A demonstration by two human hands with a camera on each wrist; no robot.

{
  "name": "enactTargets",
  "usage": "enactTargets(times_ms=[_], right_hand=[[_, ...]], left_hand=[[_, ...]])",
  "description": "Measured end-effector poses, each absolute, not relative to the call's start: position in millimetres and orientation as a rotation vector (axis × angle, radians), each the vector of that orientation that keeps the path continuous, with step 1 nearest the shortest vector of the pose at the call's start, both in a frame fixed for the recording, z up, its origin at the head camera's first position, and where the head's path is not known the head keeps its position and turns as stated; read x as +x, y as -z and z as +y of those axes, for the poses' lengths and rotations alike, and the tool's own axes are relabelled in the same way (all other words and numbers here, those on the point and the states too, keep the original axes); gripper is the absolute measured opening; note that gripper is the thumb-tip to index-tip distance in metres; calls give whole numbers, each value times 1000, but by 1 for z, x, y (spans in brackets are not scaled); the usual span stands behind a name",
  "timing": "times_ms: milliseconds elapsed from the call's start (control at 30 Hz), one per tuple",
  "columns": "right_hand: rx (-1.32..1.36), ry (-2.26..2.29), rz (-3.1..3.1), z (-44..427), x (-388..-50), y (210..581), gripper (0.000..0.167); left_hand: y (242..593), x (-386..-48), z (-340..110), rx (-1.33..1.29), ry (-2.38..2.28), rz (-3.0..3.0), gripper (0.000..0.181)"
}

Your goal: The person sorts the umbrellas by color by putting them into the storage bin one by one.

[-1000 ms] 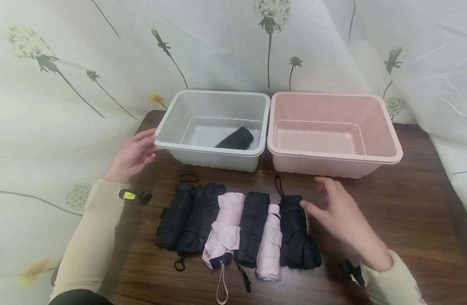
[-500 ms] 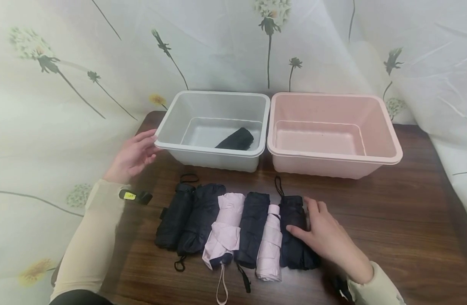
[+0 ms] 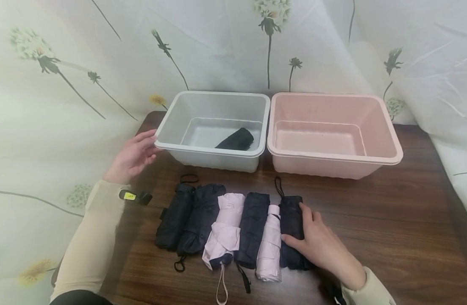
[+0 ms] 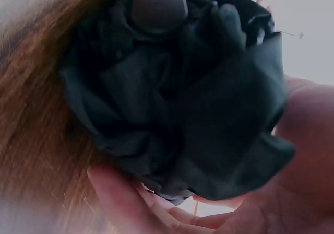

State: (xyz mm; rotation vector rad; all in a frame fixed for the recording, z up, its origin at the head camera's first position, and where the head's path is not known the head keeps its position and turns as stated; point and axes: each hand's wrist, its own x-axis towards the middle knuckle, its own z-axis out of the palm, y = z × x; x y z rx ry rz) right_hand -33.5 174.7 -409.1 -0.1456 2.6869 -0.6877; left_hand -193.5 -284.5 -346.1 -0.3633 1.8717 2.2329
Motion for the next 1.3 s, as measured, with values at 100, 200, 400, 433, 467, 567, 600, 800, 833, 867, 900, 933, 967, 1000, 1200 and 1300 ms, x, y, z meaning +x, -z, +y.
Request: enactTargets(times_ms=[100, 200, 400, 433, 467, 567, 600, 800, 833, 867, 900, 933, 967, 1000, 1200, 1300], right_hand=[[-133, 699, 2673, 173, -32, 410, 109], [-116, 720, 2655, 172, -31, 412, 107], [-88, 721, 2627, 172, -34, 414, 109], [-87, 717, 2626, 172, -35, 414, 109], [-88, 718, 2628, 172, -35, 414, 109], [-93, 712, 2653, 173, -38, 414, 105], [-92, 709, 2663, 174, -39, 415, 104], [-97, 666, 2700, 177, -41, 414, 100], [-97, 646, 2701, 177, -42, 414, 101], [-96, 628, 2701, 177, -42, 413, 101], [-93, 605, 2699, 177, -42, 412, 102], [-92, 582, 2697, 177, -42, 412, 103], [-89, 562, 2693, 177, -42, 412, 104], [-89, 543, 2689, 177, -43, 411, 106], [-116, 483, 2698, 178, -43, 412, 105], [-131, 488, 2708, 179, -44, 412, 102]], left_hand=[[347, -193, -285, -359, -2244, 1858, 49], [347, -193, -285, -369, -2225, 1882, 49], [348, -193, -285, -400, -2162, 1955, 49], [348, -192, -285, -402, -2160, 1958, 49], [348, -192, -285, -400, -2159, 1957, 50], [348, -191, -285, -398, -2176, 1940, 49], [348, -191, -285, -396, -2178, 1937, 49], [349, -193, -284, -404, -2168, 1945, 50], [349, -193, -284, -405, -2166, 1948, 50], [349, -194, -284, -405, -2165, 1950, 51], [349, -194, -284, -405, -2163, 1955, 51], [349, -194, -284, -401, -2173, 1943, 52], [349, -194, -284, -404, -2173, 1947, 51], [349, -194, -284, -403, -2177, 1943, 50], [351, -196, -284, -366, -2247, 1878, 45], [351, -197, -284, -353, -2272, 1849, 44]])
